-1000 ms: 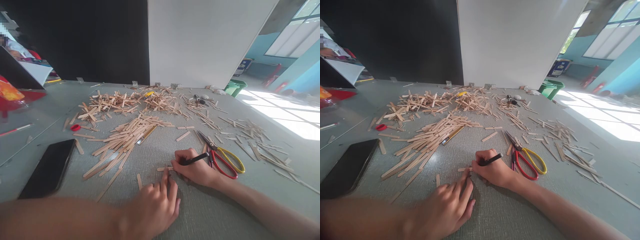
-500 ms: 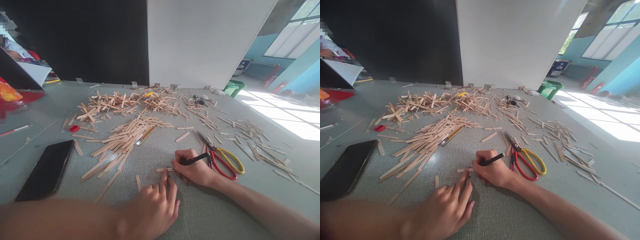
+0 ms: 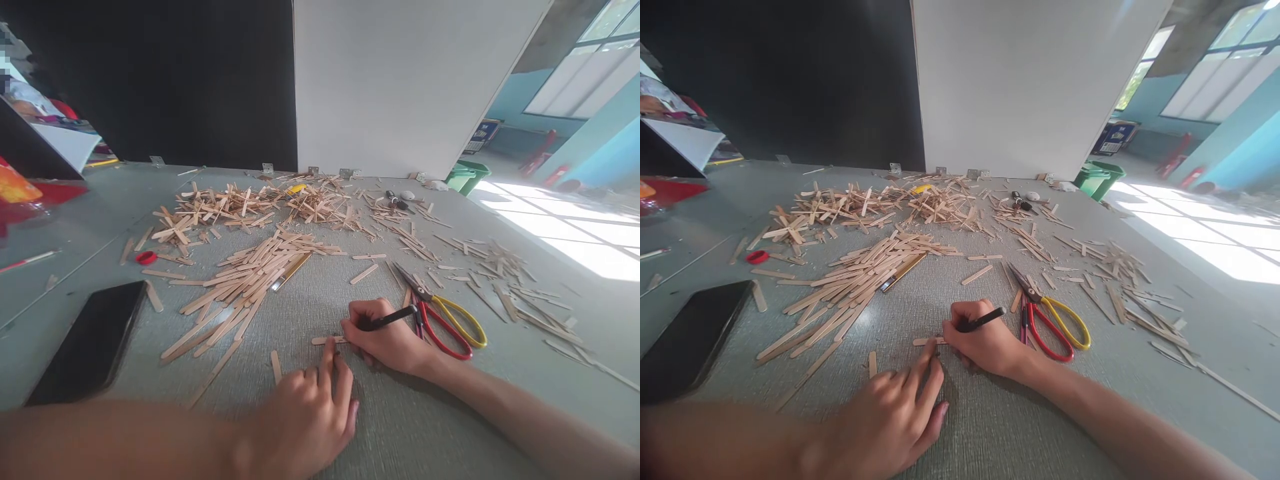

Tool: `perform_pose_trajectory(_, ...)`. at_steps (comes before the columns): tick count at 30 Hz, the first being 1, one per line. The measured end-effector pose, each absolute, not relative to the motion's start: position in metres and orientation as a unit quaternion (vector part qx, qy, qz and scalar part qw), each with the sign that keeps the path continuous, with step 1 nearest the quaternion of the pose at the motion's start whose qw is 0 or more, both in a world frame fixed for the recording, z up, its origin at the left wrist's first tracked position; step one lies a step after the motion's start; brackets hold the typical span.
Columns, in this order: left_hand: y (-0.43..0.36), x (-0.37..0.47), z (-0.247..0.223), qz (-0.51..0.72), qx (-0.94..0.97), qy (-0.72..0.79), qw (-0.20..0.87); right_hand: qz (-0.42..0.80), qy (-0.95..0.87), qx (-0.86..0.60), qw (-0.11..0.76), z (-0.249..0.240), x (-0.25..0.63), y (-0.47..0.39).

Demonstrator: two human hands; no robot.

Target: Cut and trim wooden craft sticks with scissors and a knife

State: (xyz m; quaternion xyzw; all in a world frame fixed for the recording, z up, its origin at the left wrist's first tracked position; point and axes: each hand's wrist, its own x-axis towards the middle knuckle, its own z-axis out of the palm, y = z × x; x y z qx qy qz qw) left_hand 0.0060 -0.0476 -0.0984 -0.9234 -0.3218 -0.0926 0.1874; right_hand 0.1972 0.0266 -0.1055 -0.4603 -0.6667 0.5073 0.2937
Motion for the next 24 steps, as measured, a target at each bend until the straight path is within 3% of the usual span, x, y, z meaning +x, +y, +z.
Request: perform_pose_trajectory(24, -0.0449, 0.0066, -0.0972, -0.095, -0.921, -0.331, 0.181, 0.549, -0.635, -0.455, 0.299, -0.1088, 0.1958, 0.0310)
